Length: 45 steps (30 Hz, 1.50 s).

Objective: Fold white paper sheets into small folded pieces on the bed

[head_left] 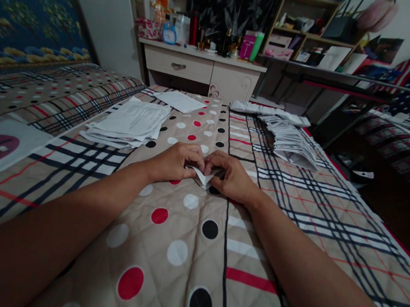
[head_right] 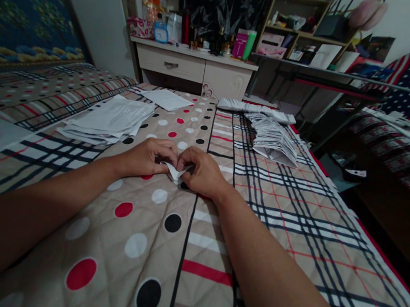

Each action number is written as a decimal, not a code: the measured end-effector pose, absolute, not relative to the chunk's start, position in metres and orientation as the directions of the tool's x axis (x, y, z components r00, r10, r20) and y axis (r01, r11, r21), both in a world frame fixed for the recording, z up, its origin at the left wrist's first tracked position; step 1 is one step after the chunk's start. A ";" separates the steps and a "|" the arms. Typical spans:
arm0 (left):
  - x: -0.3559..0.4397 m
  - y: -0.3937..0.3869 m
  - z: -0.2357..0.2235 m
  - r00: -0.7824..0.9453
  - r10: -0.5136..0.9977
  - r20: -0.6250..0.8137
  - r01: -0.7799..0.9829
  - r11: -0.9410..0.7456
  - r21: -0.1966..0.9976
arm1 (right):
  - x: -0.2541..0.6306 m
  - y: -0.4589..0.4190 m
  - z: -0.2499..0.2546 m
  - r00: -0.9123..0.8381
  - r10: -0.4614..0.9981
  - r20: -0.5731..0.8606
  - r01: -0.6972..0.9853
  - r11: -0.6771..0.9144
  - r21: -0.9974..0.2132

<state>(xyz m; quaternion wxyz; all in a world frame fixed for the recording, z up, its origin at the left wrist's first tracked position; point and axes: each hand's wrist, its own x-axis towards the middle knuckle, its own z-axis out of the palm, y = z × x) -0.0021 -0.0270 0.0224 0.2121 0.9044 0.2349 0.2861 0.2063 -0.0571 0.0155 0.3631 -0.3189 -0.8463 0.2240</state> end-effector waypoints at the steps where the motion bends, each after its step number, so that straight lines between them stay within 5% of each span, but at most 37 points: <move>1: -0.002 -0.027 0.022 0.726 0.547 0.417 0.295 -0.795 0.530 | 0.207 -0.057 0.015 -0.535 0.697 0.477 0.365 0.700 -0.614; 26: -0.003 -0.024 0.019 0.733 0.579 0.358 0.251 -0.719 0.648 | 0.207 -0.056 0.015 -0.514 0.726 0.457 0.392 0.673 -0.627; 45: -0.003 -0.034 0.035 0.793 0.535 0.292 0.331 -0.780 0.531 | 0.205 -0.059 0.014 -0.578 0.651 0.492 0.374 0.747 -0.549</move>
